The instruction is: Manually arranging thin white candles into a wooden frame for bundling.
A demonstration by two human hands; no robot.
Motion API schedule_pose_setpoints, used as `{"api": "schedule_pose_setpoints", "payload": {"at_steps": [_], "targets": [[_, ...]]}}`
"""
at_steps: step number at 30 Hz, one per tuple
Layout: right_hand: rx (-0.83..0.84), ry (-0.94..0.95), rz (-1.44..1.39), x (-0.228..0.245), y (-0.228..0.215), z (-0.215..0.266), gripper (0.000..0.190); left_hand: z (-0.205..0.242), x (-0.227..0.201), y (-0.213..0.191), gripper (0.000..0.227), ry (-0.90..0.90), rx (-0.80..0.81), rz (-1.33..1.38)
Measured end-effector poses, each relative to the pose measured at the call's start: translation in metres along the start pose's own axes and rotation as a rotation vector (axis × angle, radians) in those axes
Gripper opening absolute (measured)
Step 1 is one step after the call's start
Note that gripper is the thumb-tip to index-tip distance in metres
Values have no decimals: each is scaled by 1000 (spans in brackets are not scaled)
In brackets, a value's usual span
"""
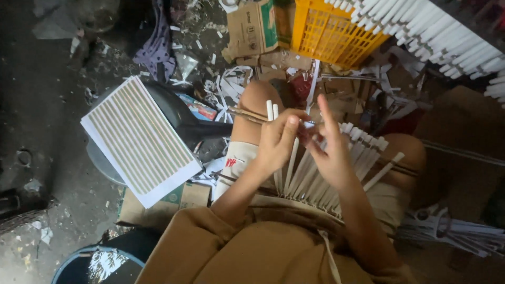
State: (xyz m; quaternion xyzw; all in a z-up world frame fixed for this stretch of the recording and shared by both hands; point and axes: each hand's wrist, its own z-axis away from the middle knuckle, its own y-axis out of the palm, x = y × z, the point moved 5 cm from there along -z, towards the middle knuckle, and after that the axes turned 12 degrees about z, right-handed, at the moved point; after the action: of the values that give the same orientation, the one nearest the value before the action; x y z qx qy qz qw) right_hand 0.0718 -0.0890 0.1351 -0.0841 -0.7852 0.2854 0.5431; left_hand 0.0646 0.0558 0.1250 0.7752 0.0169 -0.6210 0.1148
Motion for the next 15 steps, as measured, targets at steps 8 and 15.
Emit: {"api": "schedule_pose_setpoints", "payload": {"at_steps": [8,15], "targets": [[-55,273,-287,-69,-10,1,16,33,70,-12,24,119,78,-960],[-38,300,-260,-84,-27,1,12,32,65,13,75,-122,191,-651]]}}
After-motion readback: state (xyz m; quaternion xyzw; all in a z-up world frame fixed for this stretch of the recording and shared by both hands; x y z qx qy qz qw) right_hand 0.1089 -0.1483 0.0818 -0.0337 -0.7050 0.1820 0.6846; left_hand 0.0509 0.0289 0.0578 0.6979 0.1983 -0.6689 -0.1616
